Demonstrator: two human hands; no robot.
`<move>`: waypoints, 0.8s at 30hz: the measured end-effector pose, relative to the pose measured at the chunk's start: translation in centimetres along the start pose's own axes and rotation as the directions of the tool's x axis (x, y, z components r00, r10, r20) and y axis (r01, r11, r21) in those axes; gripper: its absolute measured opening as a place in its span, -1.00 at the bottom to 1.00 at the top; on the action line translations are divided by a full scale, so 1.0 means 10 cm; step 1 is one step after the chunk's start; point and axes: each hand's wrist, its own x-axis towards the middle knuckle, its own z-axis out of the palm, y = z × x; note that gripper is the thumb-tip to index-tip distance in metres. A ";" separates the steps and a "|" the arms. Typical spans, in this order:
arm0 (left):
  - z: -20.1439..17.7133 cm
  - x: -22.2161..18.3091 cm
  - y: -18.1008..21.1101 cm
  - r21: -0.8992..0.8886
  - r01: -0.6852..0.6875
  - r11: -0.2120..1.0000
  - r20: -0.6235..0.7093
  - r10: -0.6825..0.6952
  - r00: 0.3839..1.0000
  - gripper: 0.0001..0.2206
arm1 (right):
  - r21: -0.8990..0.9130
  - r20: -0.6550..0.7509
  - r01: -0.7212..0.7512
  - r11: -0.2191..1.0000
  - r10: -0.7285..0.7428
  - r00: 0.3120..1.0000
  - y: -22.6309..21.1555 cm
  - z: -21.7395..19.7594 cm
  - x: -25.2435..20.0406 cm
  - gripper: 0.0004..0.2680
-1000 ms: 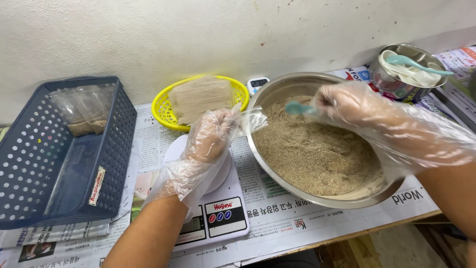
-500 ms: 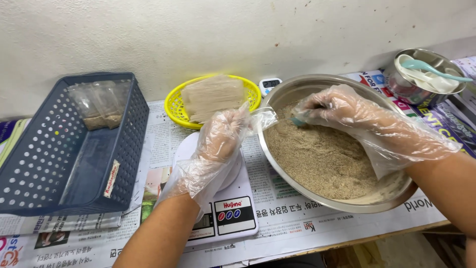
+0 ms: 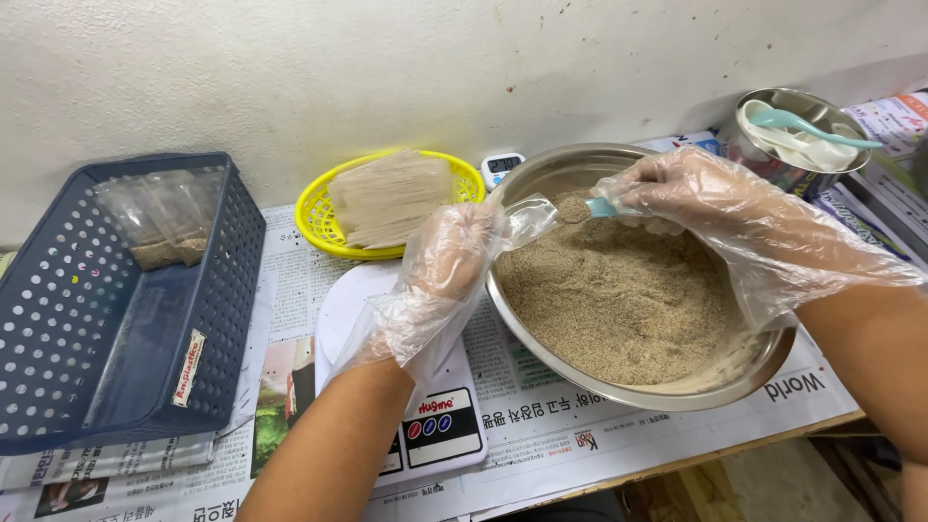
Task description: The person uses a scoop to transfer powder from a large bowl into small plastic bags, weighs each bag on a scale, and places them into a blue basket.
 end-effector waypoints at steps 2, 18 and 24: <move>0.10 0.22 -0.22 0.150 -0.112 0.982 -0.004 0.114 0.993 -0.57 | 0.051 -0.019 0.011 0.999 -0.010 1.000 0.17 -0.07 0.07 -0.84; 0.61 0.55 -0.36 -0.461 -0.142 0.876 0.185 0.251 0.950 -0.67 | -0.107 0.071 0.006 0.994 0.001 0.997 -0.21 -0.31 0.01 -0.80; 0.50 0.29 -0.02 0.174 -0.284 0.943 -0.051 0.297 0.954 -0.51 | -0.359 -0.033 -0.084 0.929 0.078 0.996 -0.49 -0.16 -0.15 -0.75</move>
